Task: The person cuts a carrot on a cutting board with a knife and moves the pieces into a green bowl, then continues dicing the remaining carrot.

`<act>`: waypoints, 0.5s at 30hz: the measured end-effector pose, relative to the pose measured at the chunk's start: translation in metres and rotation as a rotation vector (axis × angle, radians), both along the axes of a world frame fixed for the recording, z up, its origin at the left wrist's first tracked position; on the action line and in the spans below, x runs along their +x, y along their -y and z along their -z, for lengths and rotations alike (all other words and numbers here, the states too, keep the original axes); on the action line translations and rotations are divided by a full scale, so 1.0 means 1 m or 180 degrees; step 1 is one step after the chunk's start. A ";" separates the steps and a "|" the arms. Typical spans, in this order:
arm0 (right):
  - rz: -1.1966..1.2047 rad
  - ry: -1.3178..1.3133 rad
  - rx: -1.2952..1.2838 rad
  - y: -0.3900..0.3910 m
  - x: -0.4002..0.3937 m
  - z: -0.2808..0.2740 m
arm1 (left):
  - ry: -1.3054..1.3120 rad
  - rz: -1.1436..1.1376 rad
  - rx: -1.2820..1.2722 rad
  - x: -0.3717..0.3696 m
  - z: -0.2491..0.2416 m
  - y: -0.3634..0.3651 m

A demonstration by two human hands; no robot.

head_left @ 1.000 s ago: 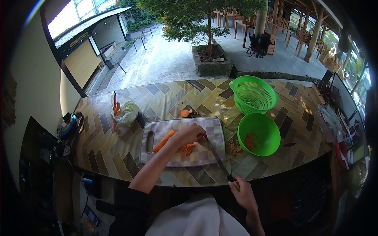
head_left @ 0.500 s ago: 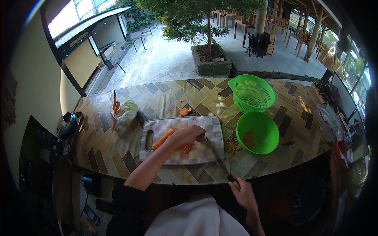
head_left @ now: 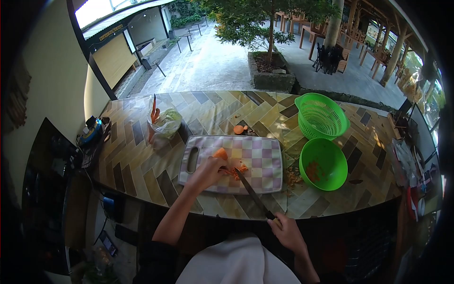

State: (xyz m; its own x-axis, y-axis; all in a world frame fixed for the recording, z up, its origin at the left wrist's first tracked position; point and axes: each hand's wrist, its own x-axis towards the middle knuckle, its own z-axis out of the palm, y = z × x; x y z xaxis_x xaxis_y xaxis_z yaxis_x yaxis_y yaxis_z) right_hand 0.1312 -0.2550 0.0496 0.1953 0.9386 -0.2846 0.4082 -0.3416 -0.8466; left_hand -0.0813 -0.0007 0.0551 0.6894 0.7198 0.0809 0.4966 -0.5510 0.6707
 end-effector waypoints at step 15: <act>-0.0083 0.0355 0.0212 -0.025 -0.020 0.004 | 0.0472 -0.0501 0.0364 -0.014 0.031 0.033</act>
State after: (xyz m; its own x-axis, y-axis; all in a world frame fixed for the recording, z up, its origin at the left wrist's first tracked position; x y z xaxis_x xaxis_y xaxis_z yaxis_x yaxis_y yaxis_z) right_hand 0.1108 -0.2296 0.0457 0.1975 0.9598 -0.1994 0.5092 -0.2743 -0.8158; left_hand -0.0953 -0.0341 0.0237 0.5439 0.7978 0.2602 0.4831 -0.5512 0.6803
